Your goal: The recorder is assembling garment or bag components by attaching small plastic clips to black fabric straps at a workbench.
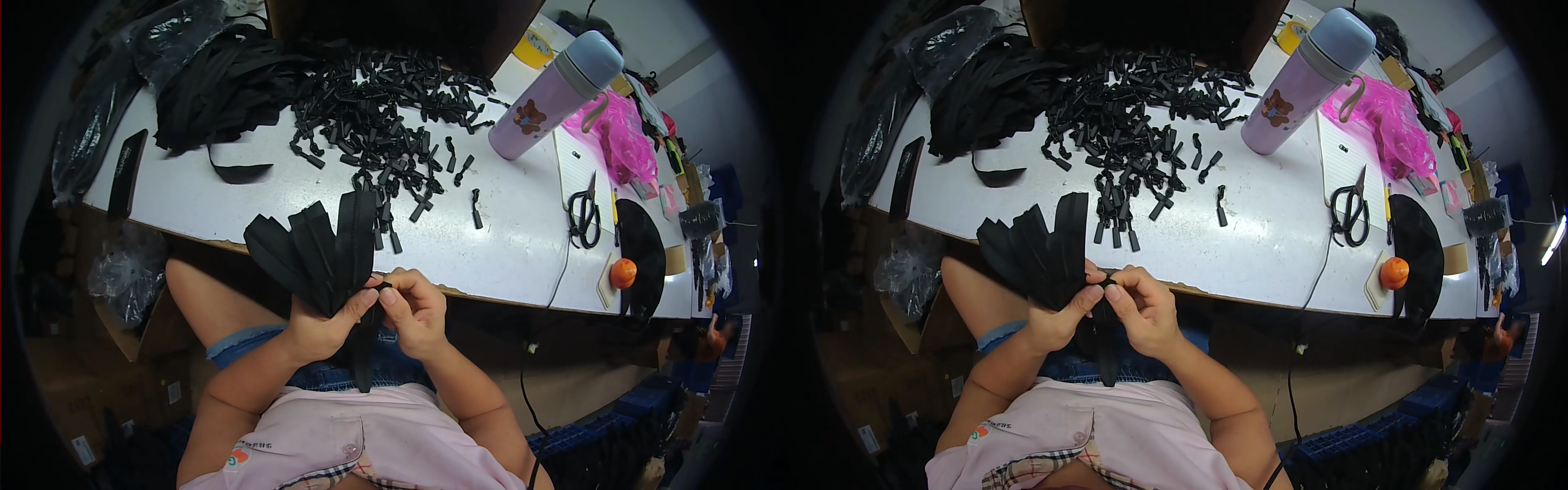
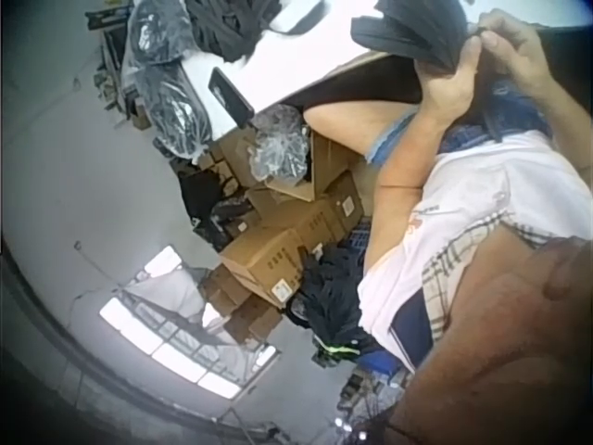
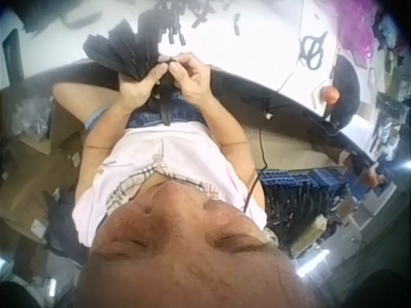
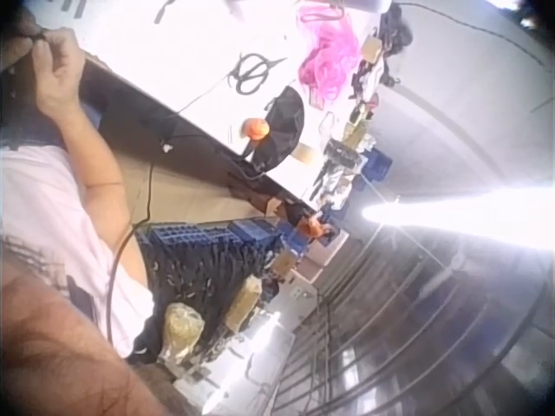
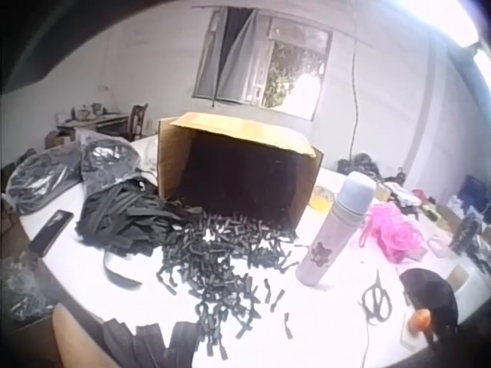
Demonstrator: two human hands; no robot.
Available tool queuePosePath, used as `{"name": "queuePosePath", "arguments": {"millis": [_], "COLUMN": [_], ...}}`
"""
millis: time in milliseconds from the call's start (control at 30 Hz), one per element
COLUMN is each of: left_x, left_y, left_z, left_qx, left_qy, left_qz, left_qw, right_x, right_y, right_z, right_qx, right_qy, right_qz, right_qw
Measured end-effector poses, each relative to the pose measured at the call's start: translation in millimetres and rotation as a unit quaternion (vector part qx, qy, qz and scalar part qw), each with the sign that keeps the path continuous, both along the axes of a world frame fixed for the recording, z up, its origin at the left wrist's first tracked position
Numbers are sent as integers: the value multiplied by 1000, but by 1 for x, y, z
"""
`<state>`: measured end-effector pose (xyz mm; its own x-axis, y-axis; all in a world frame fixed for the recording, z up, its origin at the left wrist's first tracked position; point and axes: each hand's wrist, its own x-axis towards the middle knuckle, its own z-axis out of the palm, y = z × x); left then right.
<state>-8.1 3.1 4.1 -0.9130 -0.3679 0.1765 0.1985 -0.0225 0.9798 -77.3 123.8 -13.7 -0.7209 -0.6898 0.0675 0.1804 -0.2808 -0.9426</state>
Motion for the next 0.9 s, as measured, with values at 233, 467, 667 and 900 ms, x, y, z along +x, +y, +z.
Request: {"name": "queuePosePath", "arguments": {"millis": [233,467,667,900], "left_x": [5,5,0,-3], "left_y": [0,1,1,-4], "left_z": [-6,-3,0,-2], "left_qx": [81,74,34,22], "left_qy": [-50,-77,-64,-106], "left_qz": [-3,-4,-8,-22], "left_qw": [995,994,997,994], "right_x": [0,-14,-20,-17], "right_y": [-2,4,8,1], "right_z": [-5,8,17,17], "right_qx": [-44,-5,79,98], "right_qy": [138,125,270,473], "right_qz": [-67,-8,-27,-120], "right_qw": [987,992,959,867]}}
